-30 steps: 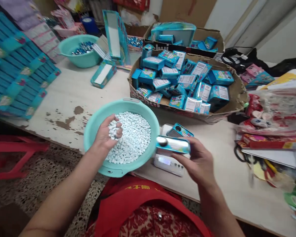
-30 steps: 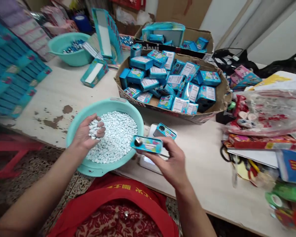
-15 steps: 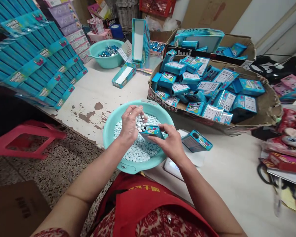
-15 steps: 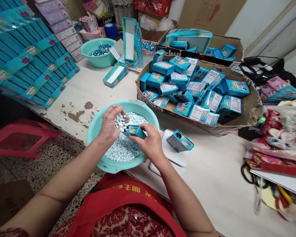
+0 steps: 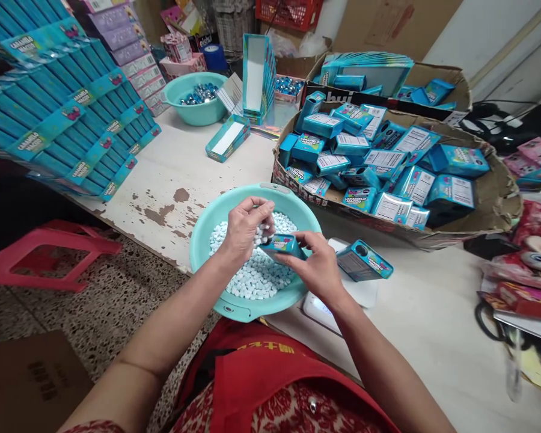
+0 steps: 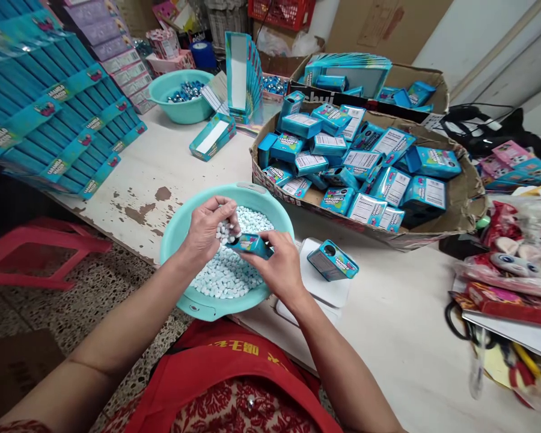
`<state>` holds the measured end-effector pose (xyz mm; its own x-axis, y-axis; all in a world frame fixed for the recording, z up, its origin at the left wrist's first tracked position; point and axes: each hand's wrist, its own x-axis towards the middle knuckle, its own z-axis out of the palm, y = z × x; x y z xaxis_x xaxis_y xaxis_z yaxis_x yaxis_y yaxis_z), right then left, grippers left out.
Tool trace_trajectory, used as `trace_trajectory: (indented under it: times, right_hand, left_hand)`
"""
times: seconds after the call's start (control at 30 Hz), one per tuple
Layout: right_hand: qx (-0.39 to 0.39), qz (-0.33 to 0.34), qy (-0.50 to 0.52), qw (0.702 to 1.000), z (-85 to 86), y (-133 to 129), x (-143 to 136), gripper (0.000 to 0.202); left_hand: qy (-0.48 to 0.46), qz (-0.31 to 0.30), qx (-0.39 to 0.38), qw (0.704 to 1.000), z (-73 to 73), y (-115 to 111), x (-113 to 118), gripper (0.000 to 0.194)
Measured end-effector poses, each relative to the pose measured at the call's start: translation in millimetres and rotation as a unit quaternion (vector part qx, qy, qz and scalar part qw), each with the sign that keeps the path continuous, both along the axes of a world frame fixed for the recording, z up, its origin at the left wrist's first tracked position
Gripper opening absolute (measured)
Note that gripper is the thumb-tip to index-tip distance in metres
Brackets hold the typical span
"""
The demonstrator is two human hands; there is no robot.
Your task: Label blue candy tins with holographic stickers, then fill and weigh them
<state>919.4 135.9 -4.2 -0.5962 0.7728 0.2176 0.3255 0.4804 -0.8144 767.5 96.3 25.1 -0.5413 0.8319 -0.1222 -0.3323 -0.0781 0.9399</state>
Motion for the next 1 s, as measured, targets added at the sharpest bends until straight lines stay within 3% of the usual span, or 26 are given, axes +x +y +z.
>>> trace_trajectory:
  times: [0.37,0.5,0.57,0.6,0.7,0.73,0.77,0.8,0.87,0.93,1.0]
  right_hand:
    - [-0.016,0.004,0.017,1.0,-8.9,-5,-7,0.031]
    - [-0.031,0.01,0.035,0.999,-7.1,-1,1,0.031]
    - [-0.028,-0.018,0.067,0.997,-3.4,2,10,0.032]
    - [-0.026,-0.036,0.084,0.995,-1.5,3,14,0.033]
    - [-0.02,-0.083,0.115,0.99,0.8,4,18,0.036]
    - [-0.019,-0.087,0.113,0.99,0.2,4,17,0.036]
    - [-0.016,-0.088,0.108,0.99,-0.8,3,14,0.035]
    - [-0.013,-0.088,0.101,0.991,-2.0,3,11,0.034]
    - [-0.005,-0.09,0.09,0.992,-3.9,2,6,0.031]
    - [0.011,-0.096,0.084,0.992,-4.2,2,4,0.031]
    - [0.032,-0.092,0.069,0.993,-2.6,3,6,0.031]
  left_hand:
    - [0.011,-0.029,0.02,0.999,1.1,-2,3,0.021]
    - [0.119,-0.017,-0.014,0.993,-3.2,-3,-21,0.027]
    - [0.277,-0.075,-0.116,0.951,-14.2,-7,-42,0.031]
    - [0.373,-0.125,-0.188,0.9,-21.3,-10,-51,0.032]
    - [0.583,-0.254,-0.367,0.679,-41.7,-23,-59,0.04]
    - [0.611,-0.274,-0.397,0.628,-46.3,-28,-54,0.046]
    - [0.624,-0.29,-0.411,0.598,-49.4,-32,-47,0.052]
    - [0.63,-0.301,-0.412,0.585,-51.1,-35,-38,0.056]
    - [0.635,-0.311,-0.394,0.588,-51.8,-41,-21,0.061]
    - [0.631,-0.314,-0.368,0.607,-51.6,-44,-12,0.054]
    - [0.602,-0.307,-0.355,0.646,-52.0,-45,-12,0.04]
